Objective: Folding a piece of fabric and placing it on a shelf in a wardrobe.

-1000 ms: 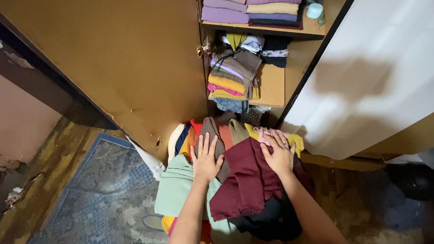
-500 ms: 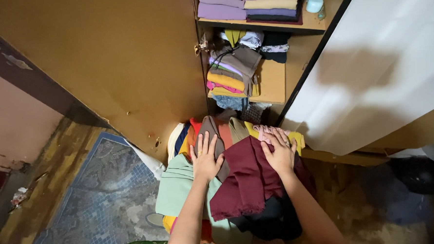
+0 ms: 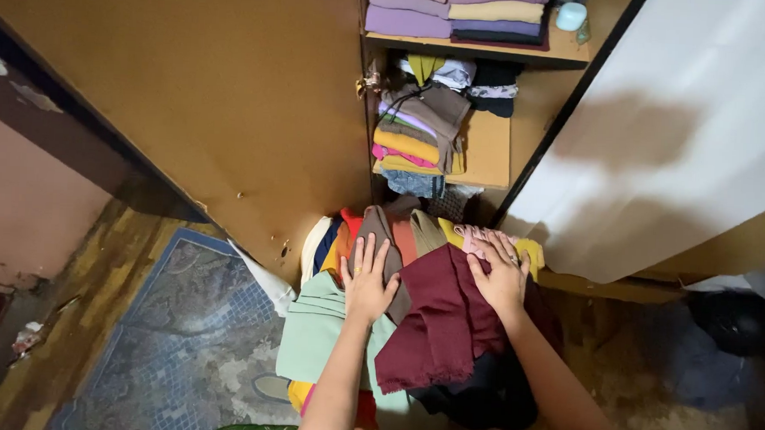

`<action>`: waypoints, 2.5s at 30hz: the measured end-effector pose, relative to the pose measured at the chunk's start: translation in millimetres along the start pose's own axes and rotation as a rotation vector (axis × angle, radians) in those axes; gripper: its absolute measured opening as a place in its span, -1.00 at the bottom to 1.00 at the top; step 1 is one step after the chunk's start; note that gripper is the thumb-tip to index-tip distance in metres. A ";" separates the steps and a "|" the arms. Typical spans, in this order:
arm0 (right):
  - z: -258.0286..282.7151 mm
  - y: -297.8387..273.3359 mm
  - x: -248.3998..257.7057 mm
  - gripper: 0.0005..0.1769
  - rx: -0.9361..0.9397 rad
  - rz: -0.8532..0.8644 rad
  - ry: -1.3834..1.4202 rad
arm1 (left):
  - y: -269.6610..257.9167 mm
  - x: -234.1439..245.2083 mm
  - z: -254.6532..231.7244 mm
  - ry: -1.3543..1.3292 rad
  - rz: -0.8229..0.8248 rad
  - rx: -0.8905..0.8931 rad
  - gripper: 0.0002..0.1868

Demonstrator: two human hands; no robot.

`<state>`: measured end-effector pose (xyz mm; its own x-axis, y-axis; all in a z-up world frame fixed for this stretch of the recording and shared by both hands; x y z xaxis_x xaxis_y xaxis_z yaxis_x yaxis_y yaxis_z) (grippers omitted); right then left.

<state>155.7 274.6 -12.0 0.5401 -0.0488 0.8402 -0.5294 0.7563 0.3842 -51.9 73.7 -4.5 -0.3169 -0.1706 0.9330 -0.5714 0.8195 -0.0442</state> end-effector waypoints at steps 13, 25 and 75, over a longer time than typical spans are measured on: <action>-11.8 1.2 -5.7 -0.60 0.009 0.005 0.033 | 1.9 24.0 -24.7 -0.114 -0.583 -0.287 -0.75; -11.9 1.1 -9.1 -0.60 -0.018 0.010 0.012 | 44.5 -53.4 -60.7 -0.398 0.055 0.177 -0.11; 39.4 -64.0 3.6 -0.36 0.304 0.185 0.033 | 55.7 -76.4 -45.7 -0.066 -0.230 0.417 -0.66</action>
<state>165.8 200.4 -18.4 0.4351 0.0958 0.8953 -0.7883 0.5211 0.3273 -24.9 157.4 -61.9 -0.1862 -0.3669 0.9114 -0.8830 0.4693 0.0086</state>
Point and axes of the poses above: each hand's wrist, its own y-axis towards the middle knuckle, its own x-axis out of the back of the hand, z = x × y, the point moved 9 cm from there along y, towards the middle knuckle, and after that the axes turned 1 degree about z, right-handed, at the moved point
